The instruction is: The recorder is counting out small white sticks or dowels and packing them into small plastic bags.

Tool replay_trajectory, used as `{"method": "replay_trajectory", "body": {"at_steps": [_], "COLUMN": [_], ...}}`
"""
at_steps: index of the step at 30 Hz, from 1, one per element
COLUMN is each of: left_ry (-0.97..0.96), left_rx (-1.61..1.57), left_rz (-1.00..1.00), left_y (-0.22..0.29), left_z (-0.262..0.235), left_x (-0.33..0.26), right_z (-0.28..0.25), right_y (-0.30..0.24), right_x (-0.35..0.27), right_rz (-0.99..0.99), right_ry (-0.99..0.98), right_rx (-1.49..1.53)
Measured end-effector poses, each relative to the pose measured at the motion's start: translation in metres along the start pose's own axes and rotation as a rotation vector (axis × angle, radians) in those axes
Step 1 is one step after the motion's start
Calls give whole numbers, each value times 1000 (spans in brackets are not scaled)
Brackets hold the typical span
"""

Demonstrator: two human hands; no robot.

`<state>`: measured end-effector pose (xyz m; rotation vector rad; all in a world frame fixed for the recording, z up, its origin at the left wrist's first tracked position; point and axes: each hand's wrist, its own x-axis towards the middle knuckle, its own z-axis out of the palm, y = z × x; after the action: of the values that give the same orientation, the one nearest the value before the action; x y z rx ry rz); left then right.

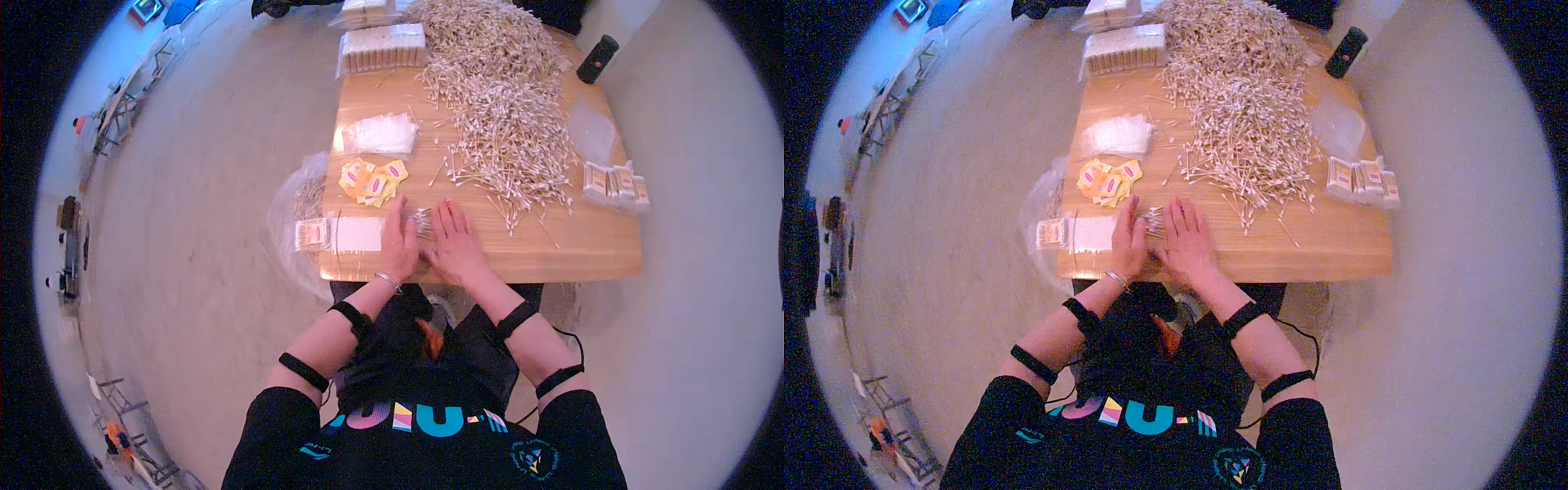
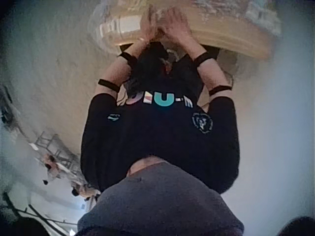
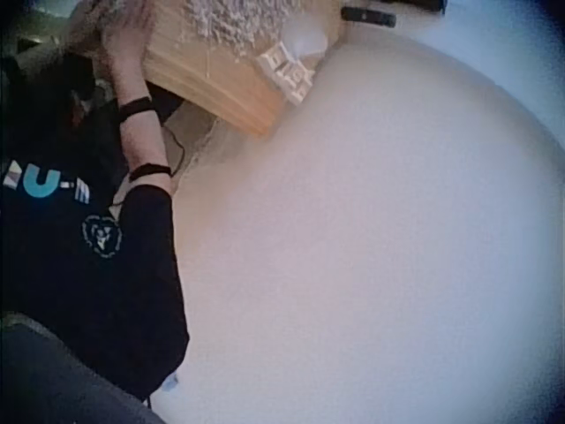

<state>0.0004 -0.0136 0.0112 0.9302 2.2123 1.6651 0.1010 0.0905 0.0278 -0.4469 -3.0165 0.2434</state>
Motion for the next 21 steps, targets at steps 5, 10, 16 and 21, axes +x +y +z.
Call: {"method": "replay_trajectory", "body": {"at_steps": [5, 10, 16, 21], "left_ry": [76, 21, -122, -380], "left_rx": [-146, -28, 374, 505], "left_rz": [-71, -71, 274, 349], "left_y": [-1, 9, 17, 14], "left_z": [-1, 0, 10, 8], "left_x": [1, 2, 22, 25], "right_z": [-12, -15, 0, 14], "right_y": [1, -4, 18, 42], "right_x": [9, -10, 1, 1], "right_rz": [-38, -71, 139, 244], "right_ry": [-20, -17, 339, 484], "right_rx": [-59, -28, 382, 706]}}
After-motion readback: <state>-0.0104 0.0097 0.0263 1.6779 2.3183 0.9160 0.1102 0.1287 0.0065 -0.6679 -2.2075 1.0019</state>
